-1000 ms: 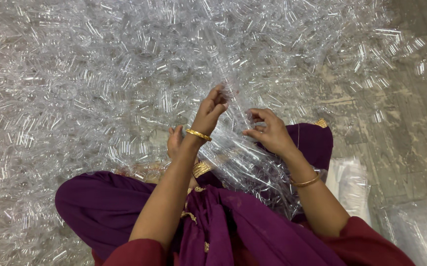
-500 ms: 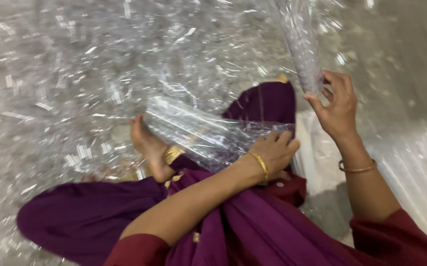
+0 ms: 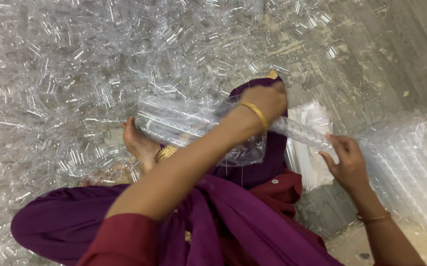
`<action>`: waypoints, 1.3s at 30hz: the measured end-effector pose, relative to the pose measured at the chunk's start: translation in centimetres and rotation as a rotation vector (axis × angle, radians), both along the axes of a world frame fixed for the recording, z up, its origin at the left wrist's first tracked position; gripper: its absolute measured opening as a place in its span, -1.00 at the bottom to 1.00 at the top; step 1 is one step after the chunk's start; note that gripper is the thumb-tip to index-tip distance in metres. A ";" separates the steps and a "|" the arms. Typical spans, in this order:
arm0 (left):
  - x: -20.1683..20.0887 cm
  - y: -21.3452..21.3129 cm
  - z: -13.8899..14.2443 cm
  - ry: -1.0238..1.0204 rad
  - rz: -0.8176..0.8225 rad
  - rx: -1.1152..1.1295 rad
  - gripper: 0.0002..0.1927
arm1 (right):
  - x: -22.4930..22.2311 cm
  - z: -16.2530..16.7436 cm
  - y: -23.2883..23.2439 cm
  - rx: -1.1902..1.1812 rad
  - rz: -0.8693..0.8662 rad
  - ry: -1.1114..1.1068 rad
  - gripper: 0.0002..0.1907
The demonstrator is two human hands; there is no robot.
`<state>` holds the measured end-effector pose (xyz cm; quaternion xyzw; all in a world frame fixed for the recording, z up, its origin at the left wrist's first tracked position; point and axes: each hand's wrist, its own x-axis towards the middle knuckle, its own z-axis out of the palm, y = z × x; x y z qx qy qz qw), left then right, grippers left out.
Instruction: The person sits on the floor surrounded by clear plastic tubes and packs them into clear plastic bags by hand, gathering tubes into bundles, sliding the bundles into bags, and folding the bags closed.
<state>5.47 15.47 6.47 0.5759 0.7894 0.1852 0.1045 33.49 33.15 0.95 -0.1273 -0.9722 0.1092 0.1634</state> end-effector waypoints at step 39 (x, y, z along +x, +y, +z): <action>-7.9 -11.8 -13.0 -0.222 0.309 -0.406 -0.45 | -14.2 -4.5 10.5 -0.726 -0.246 -0.268 -0.69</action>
